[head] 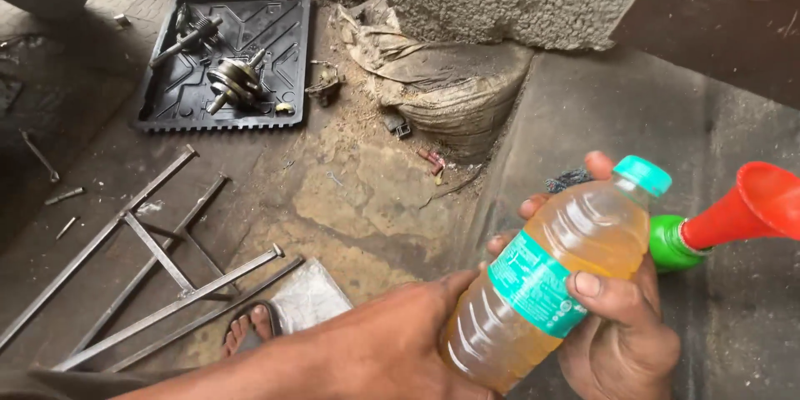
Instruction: The person pours liquid from two different plastic bottles into a third bottle, then shakes the mixture by hand. After setting the bottle down, they pick it up and shake it again before placing it on the ground.
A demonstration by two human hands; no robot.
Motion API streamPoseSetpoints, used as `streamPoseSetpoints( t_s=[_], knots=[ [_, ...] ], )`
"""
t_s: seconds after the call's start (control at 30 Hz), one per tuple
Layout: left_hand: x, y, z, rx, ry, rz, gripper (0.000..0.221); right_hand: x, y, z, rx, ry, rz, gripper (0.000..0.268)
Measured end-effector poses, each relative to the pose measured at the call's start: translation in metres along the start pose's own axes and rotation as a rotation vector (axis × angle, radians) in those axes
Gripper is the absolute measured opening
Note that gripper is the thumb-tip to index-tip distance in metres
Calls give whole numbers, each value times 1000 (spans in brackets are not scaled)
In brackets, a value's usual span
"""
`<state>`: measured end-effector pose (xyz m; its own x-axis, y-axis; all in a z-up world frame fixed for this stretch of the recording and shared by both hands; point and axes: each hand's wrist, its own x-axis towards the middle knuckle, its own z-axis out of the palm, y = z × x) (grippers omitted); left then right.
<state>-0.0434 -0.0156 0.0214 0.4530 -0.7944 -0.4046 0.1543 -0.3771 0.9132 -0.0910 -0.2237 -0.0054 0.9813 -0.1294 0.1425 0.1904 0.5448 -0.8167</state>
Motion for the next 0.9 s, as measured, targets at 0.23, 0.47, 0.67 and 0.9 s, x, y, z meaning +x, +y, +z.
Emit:
streamPoseSetpoints(
  t_s=[0.23,0.47,0.67,0.9],
  knots=[
    [2,23,-1,467,211,-7,75,-3,3,-30,-402,-157,-7,107],
    [7,4,1,696,362,146,82,-13,11,-18,-474,-26,119,94],
    [-2,11,-5,795,359,175,86,-19,14,-15,-430,65,72,78],
    [-43,25,-36,952,491,49,124,-12,10,-23,-248,191,164,77]
  ],
)
